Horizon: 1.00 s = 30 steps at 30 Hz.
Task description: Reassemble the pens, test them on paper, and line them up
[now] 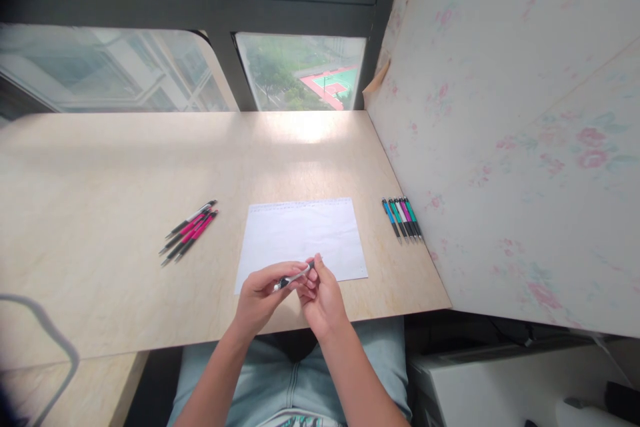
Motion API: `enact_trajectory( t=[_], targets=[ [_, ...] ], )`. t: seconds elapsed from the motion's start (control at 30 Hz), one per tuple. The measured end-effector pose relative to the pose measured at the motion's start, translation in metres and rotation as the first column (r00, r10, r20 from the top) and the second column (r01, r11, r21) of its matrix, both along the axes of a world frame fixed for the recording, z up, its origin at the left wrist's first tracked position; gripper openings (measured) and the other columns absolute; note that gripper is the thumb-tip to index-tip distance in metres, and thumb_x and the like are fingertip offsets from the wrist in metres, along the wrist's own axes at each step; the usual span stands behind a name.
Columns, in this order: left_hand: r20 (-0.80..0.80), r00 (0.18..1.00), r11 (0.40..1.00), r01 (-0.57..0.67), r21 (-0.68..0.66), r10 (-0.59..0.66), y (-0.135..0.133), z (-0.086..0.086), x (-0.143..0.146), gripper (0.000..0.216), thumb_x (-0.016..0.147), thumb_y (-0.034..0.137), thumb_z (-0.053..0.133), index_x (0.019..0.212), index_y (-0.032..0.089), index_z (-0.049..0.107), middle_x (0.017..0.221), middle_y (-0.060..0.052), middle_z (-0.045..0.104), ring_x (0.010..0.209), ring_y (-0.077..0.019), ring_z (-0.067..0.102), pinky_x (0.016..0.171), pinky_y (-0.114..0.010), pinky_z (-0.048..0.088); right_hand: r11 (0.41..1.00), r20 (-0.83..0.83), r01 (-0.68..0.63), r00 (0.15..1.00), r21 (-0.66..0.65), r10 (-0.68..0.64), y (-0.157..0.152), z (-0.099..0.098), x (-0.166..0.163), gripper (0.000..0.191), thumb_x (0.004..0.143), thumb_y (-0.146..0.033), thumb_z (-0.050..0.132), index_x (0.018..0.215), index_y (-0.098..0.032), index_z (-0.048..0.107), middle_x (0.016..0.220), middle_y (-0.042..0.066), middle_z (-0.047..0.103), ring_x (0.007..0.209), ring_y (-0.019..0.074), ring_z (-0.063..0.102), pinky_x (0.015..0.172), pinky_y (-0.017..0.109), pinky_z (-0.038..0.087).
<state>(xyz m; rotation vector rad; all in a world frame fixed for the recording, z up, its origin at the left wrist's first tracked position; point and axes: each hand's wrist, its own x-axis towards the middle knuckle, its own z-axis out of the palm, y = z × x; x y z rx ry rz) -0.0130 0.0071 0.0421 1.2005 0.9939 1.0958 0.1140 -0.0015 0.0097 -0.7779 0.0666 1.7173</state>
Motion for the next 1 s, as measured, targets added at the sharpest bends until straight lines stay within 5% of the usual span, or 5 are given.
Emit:
enact_trajectory(
  t=[0.2,0.33,0.43,0.7,1.0],
  targets=[
    [0.042,0.976,0.973,-0.209,-0.102,0.214,0.001,-0.007,0.005,0.012,0.069,0.026,0.079,0.077,0.02,0.074,0.088,-0.009,0.076,0.076,-0.0227,0.07,0.073,-0.034,0.055,0.985,0.259,0.142,0.952,0.093,-0.162,-0.003,0.01,-0.011,0.029,0.081,-0.046,0.069,0.077,-0.019,0.06,0.057,-0.006,0.04,0.047,0.0067,0.031,0.042,0.019,0.028],
    [0.248,0.853,0.872,-0.378,-0.311,0.458,0.002,-0.018,0.023,0.02,0.07,0.031,0.079,0.079,0.016,0.068,0.083,-0.005,0.074,0.062,-0.0123,0.065,0.061,-0.023,0.05,0.973,0.435,0.156,0.874,0.17,-0.216,0.0,0.013,-0.017,0.029,0.084,-0.049,0.063,0.083,-0.02,0.061,0.061,-0.004,0.045,0.053,0.0088,0.039,0.049,0.022,0.035],
    [0.355,0.749,0.79,-0.351,-0.502,0.559,0.002,-0.021,0.032,0.025,0.072,0.035,0.078,0.08,0.016,0.063,0.079,-0.001,0.071,0.062,-0.0093,0.065,0.06,-0.02,0.048,0.971,0.532,0.103,0.821,0.218,-0.207,0.002,0.011,-0.012,0.028,0.086,-0.047,0.062,0.087,-0.019,0.064,0.063,-0.003,0.049,0.058,0.0099,0.044,0.054,0.023,0.038],
    [0.365,0.836,0.863,-0.227,-0.452,0.411,0.005,-0.018,0.022,0.025,0.07,0.024,0.079,0.092,0.018,0.068,0.098,-0.004,0.073,0.081,-0.0115,0.067,0.075,-0.021,0.049,0.959,0.648,-0.045,0.745,0.281,-0.155,0.007,0.004,0.022,0.023,0.08,-0.039,0.07,0.087,-0.021,0.057,0.066,-0.003,0.058,0.057,0.011,0.05,0.056,0.024,0.04],
    [0.27,0.883,0.885,-0.271,-0.378,0.385,0.01,-0.026,0.013,0.024,0.071,0.028,0.078,0.089,0.016,0.069,0.097,-0.007,0.073,0.081,-0.0143,0.067,0.075,-0.025,0.048,0.897,0.902,-0.333,0.408,0.292,-0.142,0.024,0.001,0.047,0.019,0.079,-0.037,0.068,0.088,-0.021,0.066,0.086,0.004,0.068,0.079,0.0186,0.062,0.07,0.032,0.05]
  ],
)
